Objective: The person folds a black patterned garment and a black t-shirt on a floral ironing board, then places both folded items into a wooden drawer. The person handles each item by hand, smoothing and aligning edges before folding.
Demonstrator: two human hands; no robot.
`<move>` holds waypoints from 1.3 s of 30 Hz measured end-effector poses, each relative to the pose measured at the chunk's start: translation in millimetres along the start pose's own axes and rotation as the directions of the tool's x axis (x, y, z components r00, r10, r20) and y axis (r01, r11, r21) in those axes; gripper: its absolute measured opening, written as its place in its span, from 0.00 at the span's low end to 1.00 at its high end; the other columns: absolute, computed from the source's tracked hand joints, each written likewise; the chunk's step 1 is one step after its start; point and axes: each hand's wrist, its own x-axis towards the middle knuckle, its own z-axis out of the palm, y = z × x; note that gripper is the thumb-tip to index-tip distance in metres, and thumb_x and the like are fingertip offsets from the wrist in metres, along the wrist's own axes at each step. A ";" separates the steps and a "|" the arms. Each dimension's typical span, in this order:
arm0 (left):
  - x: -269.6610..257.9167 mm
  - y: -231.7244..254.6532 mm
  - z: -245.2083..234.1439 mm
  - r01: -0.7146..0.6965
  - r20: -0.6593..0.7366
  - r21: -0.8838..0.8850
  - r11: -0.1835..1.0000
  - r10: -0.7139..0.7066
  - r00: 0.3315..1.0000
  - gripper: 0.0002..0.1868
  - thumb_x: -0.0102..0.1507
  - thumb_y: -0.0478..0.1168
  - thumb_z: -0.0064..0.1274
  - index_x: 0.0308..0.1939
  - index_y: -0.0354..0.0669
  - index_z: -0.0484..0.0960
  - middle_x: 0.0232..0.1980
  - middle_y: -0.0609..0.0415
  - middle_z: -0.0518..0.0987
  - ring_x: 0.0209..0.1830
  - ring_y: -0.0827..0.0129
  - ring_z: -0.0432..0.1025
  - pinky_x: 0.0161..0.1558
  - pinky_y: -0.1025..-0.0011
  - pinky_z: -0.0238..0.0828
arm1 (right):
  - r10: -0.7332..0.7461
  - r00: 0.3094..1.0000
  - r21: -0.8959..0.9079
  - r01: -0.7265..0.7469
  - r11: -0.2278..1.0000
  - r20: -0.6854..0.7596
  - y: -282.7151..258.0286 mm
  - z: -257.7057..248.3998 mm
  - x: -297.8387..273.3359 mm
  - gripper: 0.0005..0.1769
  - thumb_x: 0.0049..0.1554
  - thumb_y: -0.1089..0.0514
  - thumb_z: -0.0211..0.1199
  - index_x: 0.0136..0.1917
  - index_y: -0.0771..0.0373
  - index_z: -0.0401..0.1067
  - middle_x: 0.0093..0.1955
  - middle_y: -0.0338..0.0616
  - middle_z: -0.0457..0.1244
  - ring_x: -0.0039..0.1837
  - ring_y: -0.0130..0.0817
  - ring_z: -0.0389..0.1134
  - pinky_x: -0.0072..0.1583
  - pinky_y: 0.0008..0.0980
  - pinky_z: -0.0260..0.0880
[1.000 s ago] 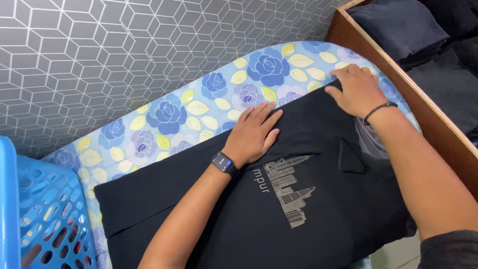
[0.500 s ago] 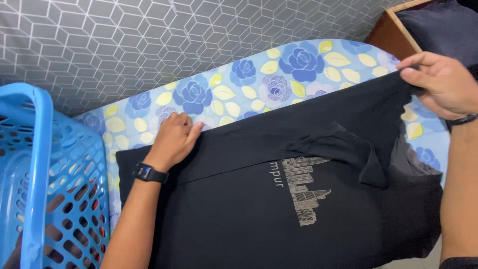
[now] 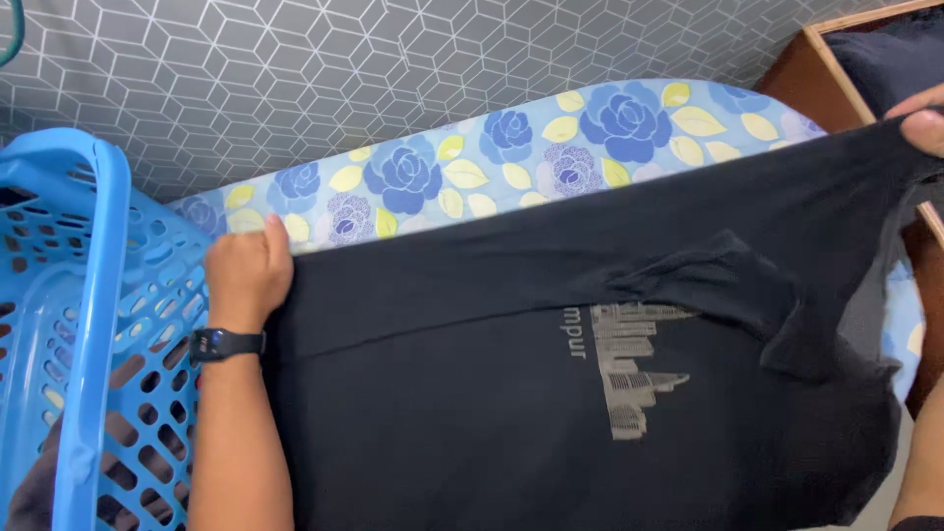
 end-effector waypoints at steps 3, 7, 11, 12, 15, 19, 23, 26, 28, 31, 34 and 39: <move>14.8 -9.2 -9.1 0.021 -0.088 0.089 0.996 -0.013 0.996 0.30 0.68 0.44 0.29 0.15 0.34 0.73 0.17 0.38 0.69 0.19 0.40 0.63 0.21 0.52 0.53 | 0.127 0.981 -0.042 -0.122 0.992 0.145 -1.0 -28.4 20.9 0.18 0.48 0.67 0.56 0.52 0.75 0.68 0.47 0.63 0.64 0.47 0.46 0.64 0.55 0.34 0.58; 36.7 -17.0 -7.9 0.141 -0.091 0.200 0.970 -0.125 0.988 0.30 0.70 0.50 0.29 0.21 0.43 0.77 0.19 0.39 0.72 0.20 0.41 0.66 0.22 0.53 0.57 | -0.113 0.951 0.180 0.170 0.969 -0.288 -258.4 118.0 -34.3 0.07 0.63 0.58 0.55 0.53 0.57 0.61 0.46 0.38 0.60 0.44 0.17 0.61 0.48 0.13 0.62; 51.8 -19.6 33.0 0.135 -0.226 0.458 0.879 -0.031 0.974 0.30 0.71 0.53 0.32 0.17 0.50 0.76 0.15 0.52 0.71 0.13 0.57 0.66 0.15 0.66 0.58 | -0.120 0.928 -0.348 -0.012 0.937 -0.353 -313.9 145.1 -18.0 0.06 0.64 0.58 0.57 0.46 0.61 0.66 0.23 0.30 0.43 0.29 0.20 0.39 0.32 0.26 0.37; 55.5 -17.1 39.4 0.112 -0.247 0.491 0.864 0.014 0.969 0.27 0.69 0.54 0.35 0.18 0.52 0.76 0.16 0.54 0.71 0.13 0.59 0.67 0.14 0.67 0.59 | -0.183 0.915 -0.418 0.017 0.908 -0.360 -293.6 146.9 -1.4 0.04 0.60 0.58 0.59 0.47 0.60 0.68 0.32 0.40 0.53 0.37 0.29 0.50 0.38 0.30 0.47; 60.3 -12.6 51.1 0.033 -0.251 0.588 0.808 0.143 0.957 0.16 0.63 0.55 0.43 0.24 0.55 0.74 0.23 0.58 0.72 0.22 0.65 0.68 0.25 0.69 0.58 | -0.300 0.889 -0.561 0.060 0.826 -0.346 -287.8 168.4 6.2 0.10 0.56 0.57 0.61 0.50 0.62 0.69 0.42 0.52 0.61 0.47 0.43 0.60 0.46 0.41 0.57; 63.7 12.4 37.9 -0.040 -0.323 0.586 0.809 0.278 0.904 0.06 0.60 0.43 0.42 0.28 0.53 0.71 0.34 0.58 0.69 0.34 0.66 0.64 0.42 0.68 0.56 | -0.503 0.792 -0.834 -0.014 0.552 -0.347 -322.8 197.6 -14.0 0.17 0.53 0.47 0.61 0.51 0.59 0.69 0.47 0.55 0.55 0.52 0.50 0.53 0.49 0.44 0.51; 75.0 85.3 17.2 -0.234 -0.312 0.391 0.890 0.368 0.876 0.05 0.56 0.36 0.40 0.26 0.47 0.69 0.32 0.52 0.67 0.30 0.60 0.61 0.38 0.64 0.53 | -0.128 0.973 -0.698 -0.042 0.715 -0.190 -399.6 208.3 -56.6 0.17 0.56 0.43 0.48 0.42 0.57 0.67 0.40 0.44 0.60 0.48 0.41 0.58 0.52 0.48 0.51; 75.4 157.2 6.6 -0.528 -0.331 0.049 0.848 0.512 0.792 0.06 0.56 0.37 0.41 0.24 0.43 0.65 0.33 0.49 0.66 0.27 0.55 0.60 0.36 0.60 0.56 | 0.068 0.990 -0.681 -0.133 0.720 -0.122 -416.2 219.0 -88.8 0.27 0.44 0.34 0.52 0.48 0.54 0.67 0.41 0.44 0.60 0.47 0.41 0.60 0.50 0.41 0.57; 75.5 202.1 5.1 -0.658 -0.214 -0.278 0.699 0.623 0.752 0.07 0.55 0.43 0.46 0.30 0.44 0.72 0.38 0.53 0.70 0.40 0.60 0.66 0.44 0.59 0.58 | 0.089 0.992 -0.695 -0.127 0.708 -0.090 -428.2 223.9 -107.1 0.37 0.40 0.33 0.55 0.54 0.61 0.63 0.48 0.53 0.59 0.52 0.46 0.59 0.53 0.43 0.57; 74.8 256.5 8.5 -0.666 -0.165 -0.486 0.565 0.689 0.705 0.11 0.58 0.44 0.40 0.41 0.46 0.71 0.46 0.53 0.72 0.47 0.61 0.64 0.43 0.63 0.55 | 0.018 0.995 -0.830 -0.094 0.549 -0.100 -404.7 236.5 -125.2 0.43 0.37 0.30 0.56 0.58 0.59 0.58 0.47 0.51 0.55 0.52 0.48 0.58 0.50 0.45 0.60; 70.3 294.7 25.1 -0.615 -0.126 -0.552 0.563 0.673 0.729 0.17 0.58 0.43 0.41 0.51 0.48 0.66 0.49 0.55 0.72 0.46 0.60 0.64 0.40 0.64 0.55 | 0.003 0.995 -0.748 -0.075 0.660 -0.097 -401.0 241.6 -138.6 0.33 0.45 0.43 0.56 0.58 0.63 0.58 0.50 0.52 0.56 0.52 0.48 0.58 0.53 0.40 0.59; 60.1 316.2 42.7 -0.724 -0.247 -0.291 0.625 0.682 0.688 0.24 0.54 0.42 0.50 0.54 0.46 0.64 0.40 0.56 0.69 0.38 0.64 0.63 0.38 0.68 0.57 | -0.231 0.967 -0.800 0.053 0.598 -0.108 -379.1 247.3 -152.0 0.31 0.43 0.54 0.55 0.59 0.65 0.57 0.50 0.49 0.57 0.49 0.45 0.60 0.52 0.37 0.60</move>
